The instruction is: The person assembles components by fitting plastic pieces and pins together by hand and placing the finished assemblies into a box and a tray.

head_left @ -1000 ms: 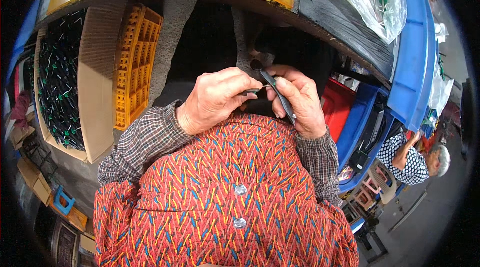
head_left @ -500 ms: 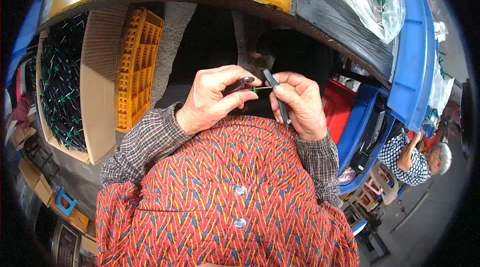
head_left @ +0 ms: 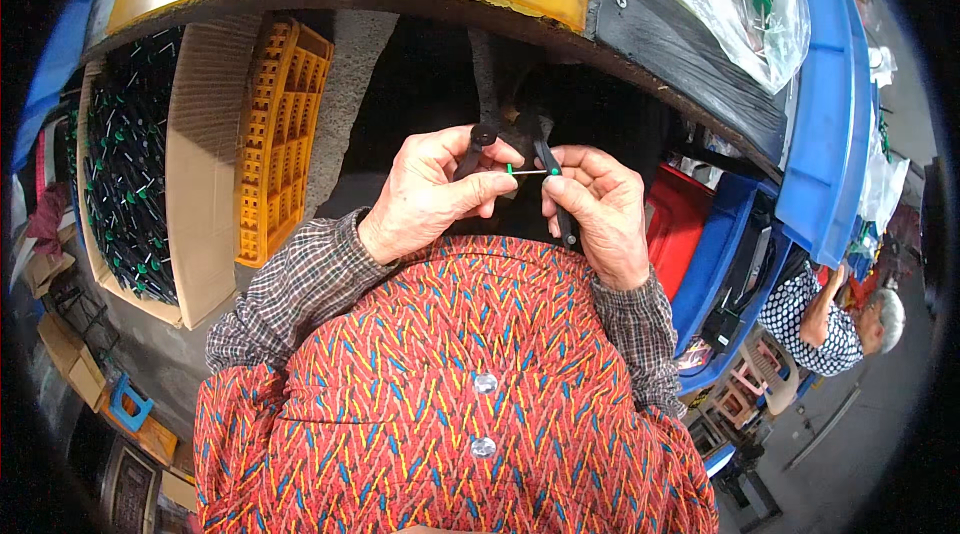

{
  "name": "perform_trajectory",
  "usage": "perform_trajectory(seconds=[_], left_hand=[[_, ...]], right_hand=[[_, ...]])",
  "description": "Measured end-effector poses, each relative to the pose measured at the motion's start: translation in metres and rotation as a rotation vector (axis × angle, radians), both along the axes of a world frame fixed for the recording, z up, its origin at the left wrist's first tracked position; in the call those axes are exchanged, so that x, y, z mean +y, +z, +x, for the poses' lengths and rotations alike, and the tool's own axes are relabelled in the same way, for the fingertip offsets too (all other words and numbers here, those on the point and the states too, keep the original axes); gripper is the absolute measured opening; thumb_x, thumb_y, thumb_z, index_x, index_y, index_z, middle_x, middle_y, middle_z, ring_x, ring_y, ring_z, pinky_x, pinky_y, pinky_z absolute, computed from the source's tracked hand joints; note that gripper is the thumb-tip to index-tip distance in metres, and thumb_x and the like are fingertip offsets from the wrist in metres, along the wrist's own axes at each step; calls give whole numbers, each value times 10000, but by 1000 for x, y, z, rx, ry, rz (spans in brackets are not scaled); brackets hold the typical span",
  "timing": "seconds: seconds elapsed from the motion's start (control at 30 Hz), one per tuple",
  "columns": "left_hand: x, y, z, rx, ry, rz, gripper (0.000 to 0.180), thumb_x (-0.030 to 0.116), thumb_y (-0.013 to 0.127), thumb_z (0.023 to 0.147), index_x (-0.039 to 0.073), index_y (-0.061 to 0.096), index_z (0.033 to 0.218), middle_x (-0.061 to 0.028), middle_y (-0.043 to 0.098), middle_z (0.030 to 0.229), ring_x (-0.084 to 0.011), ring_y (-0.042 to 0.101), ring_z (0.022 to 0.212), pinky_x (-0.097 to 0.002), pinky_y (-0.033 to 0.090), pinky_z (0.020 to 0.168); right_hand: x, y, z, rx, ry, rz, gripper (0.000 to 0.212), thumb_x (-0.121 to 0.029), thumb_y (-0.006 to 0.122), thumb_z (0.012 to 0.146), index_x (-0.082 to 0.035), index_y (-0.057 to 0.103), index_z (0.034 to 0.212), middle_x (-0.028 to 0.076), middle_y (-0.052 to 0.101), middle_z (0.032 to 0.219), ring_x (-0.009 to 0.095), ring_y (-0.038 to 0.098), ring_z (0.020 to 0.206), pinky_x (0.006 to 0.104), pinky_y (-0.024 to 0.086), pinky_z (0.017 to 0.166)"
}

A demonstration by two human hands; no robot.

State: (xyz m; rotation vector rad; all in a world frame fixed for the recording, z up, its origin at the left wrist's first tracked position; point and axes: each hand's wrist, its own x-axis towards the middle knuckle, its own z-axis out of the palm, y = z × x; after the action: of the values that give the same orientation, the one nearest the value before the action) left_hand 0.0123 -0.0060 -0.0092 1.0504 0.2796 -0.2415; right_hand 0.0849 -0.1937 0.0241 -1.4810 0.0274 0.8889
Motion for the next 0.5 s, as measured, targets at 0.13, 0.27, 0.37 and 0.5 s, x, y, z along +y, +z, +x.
perform_trajectory(seconds=[0.13,0.27,0.37,0.5], left_hand=[[0,0,1,47,-13,-26,178,63,659,862,15,625,1030,8,612,748,-34,549,607,-163,398,496],[0,-2,1,27,-7,-18,176,72,658,864,15,626,1027,8,607,734,-34,545,605,-167,396,494],[0,-2,1,3,9,-7,165,81,655,869,16,630,1018,11,602,718,-34,540,598,-169,391,491],[1,0,1,13,0,9,154,87,653,872,17,633,1007,13,599,710,-34,535,593,-168,387,490]], right_hand=[[0,-2,-1,-7,-25,-6,239,-53,642,863,57,585,1068,26,627,761,49,567,639,168,427,526],[2,0,-1,-20,-29,-26,236,-54,637,867,59,583,1067,26,626,760,46,564,629,167,425,518],[0,-3,0,-15,-16,-7,236,-54,638,866,57,583,1068,23,626,758,44,566,634,167,428,520],[1,-1,0,-45,-6,-15,230,-57,639,867,52,589,1063,21,625,756,44,569,642,167,431,521]])
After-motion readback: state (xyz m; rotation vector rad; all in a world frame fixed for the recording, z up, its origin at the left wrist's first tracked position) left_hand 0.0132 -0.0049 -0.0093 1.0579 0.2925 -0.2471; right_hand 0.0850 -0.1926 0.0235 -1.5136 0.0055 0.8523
